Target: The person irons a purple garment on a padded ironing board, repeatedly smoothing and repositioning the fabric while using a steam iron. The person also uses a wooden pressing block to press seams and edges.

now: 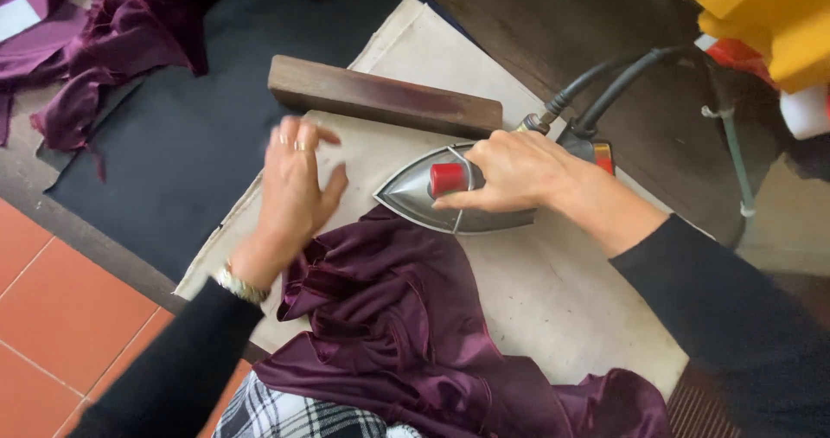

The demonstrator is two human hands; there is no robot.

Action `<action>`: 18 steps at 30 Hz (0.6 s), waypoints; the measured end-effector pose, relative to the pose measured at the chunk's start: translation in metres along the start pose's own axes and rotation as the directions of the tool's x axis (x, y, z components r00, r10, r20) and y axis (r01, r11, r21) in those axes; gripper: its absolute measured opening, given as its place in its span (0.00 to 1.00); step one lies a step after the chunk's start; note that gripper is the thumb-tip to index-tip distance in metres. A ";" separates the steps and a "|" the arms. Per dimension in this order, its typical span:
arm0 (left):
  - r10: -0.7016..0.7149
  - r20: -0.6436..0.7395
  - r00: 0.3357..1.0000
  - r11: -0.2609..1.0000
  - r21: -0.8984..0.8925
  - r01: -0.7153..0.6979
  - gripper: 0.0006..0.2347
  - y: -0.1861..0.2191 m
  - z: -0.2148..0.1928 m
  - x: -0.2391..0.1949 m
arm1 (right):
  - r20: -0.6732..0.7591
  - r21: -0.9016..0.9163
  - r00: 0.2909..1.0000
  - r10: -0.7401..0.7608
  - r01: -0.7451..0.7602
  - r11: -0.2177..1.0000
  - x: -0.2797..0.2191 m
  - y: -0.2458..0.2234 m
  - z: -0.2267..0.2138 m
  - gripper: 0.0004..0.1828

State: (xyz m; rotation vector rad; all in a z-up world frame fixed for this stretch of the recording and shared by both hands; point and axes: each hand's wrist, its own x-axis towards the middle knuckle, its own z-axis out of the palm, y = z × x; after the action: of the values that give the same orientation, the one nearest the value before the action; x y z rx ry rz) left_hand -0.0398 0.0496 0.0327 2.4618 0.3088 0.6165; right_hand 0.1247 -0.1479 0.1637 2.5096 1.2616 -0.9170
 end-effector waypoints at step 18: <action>0.429 0.541 0.723 0.870 -0.034 -0.491 0.29 -0.006 0.054 0.114 | -0.017 0.548 0.738 0.674 -0.557 0.624 -0.132 0.117 0.119 0.31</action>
State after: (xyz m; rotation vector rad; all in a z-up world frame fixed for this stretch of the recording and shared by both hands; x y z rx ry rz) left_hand 0.0855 0.0681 0.0306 2.7065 -0.5309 0.0666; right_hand 0.1035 -0.3577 0.1360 3.1854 0.0598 -0.8687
